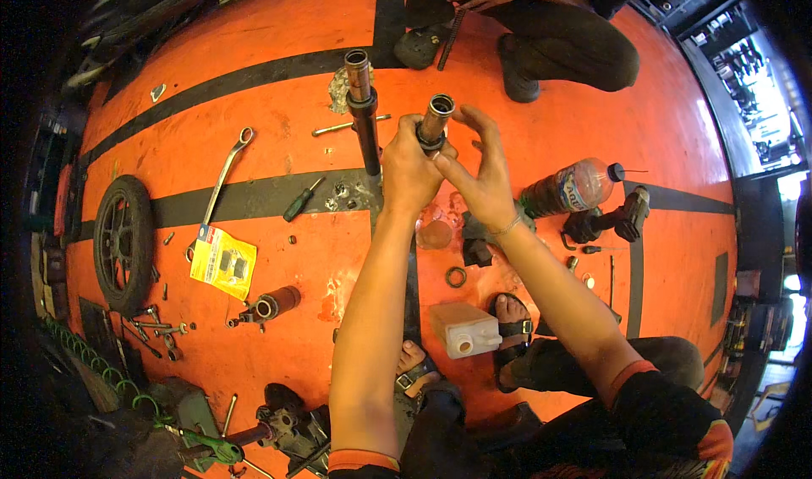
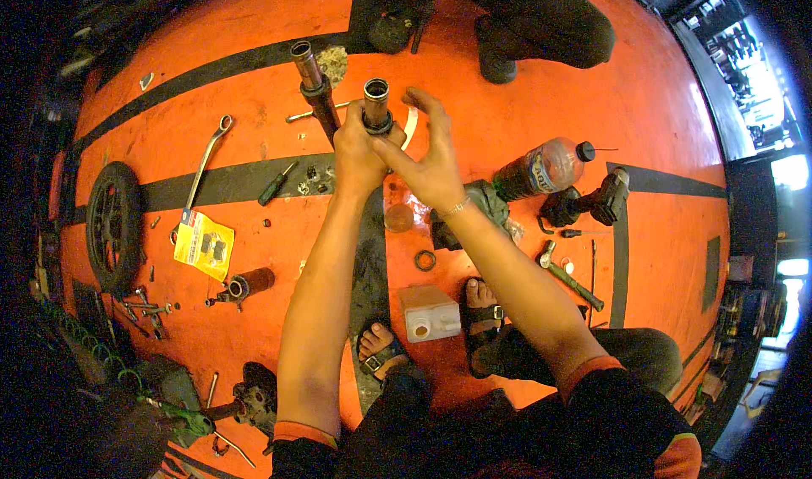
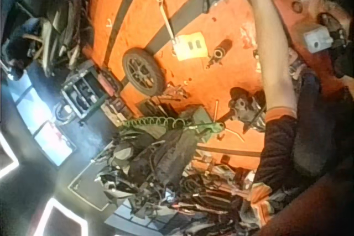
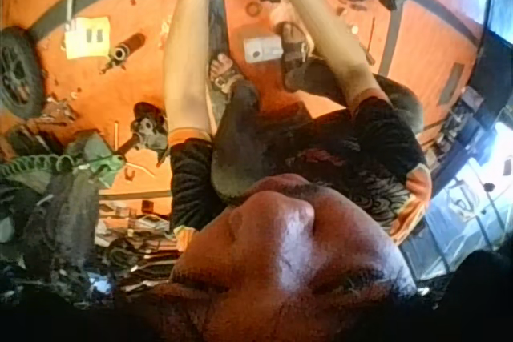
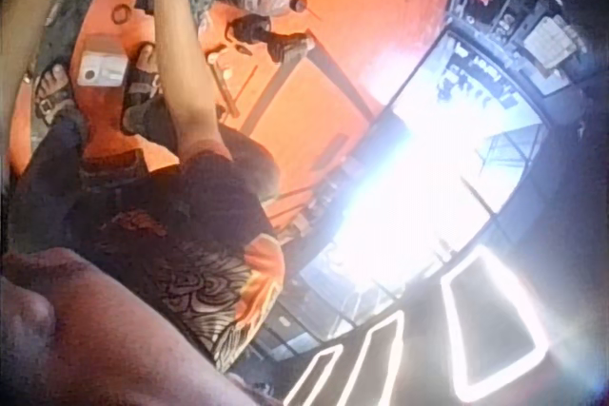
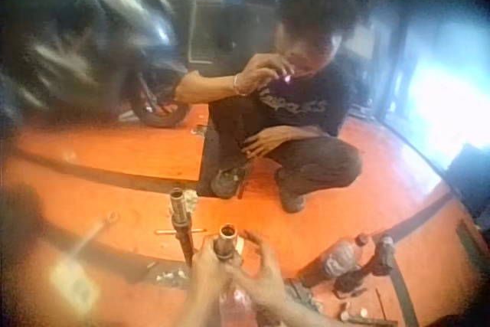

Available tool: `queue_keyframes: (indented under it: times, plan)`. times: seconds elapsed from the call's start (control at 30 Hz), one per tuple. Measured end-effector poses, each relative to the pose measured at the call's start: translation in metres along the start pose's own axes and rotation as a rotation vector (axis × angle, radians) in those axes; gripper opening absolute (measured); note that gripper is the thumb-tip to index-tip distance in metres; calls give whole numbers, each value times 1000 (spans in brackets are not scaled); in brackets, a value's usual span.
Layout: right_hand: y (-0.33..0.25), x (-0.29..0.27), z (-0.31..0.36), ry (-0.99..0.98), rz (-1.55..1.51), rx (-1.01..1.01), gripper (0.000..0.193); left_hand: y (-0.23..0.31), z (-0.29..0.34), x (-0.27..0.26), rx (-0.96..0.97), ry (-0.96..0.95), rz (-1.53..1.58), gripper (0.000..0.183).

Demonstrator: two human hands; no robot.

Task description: The person pours oil from a container into a measuring funnel, then pours the measured oil into a motorcycle fork tube. They then insert a internal spring into the tube and wipe the exterior with a cloth.

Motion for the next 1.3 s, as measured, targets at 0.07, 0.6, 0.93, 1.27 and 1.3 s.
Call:
queue_keyframes:
  times: [0.07, 0.6, 0.93, 1.27, 1.3]
  plan:
    - [-23, 16, -32, -38, 143, -69, 46, 5, -6, 7, 53, 63, -48, 45]
    - [-56, 7, -97, -839, -426, 135, 48, -31, -19, 12, 147, -224, 305, 24]
    - [-98, 11, -108, -1013, -482, -2, 48, -39, -13, 5, 131, -187, 329, 35]
    - [-96, 20, -91, 78, -257, -13, 46, -44, -25, 31, 171, 45, 250, 29]
    - [-100, 20, -95, -3, -233, 65, 43, -44, -25, 30, 133, 80, 200, 29]
Point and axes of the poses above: each hand's wrist, its own z-axis away from the middle knuckle, its own x-axis out of the palm, y = z × x, the point moved 2 cm from there along -z, towards the middle knuckle, and after that the axes turned 5 degrees about x, right-handed, at the moved point
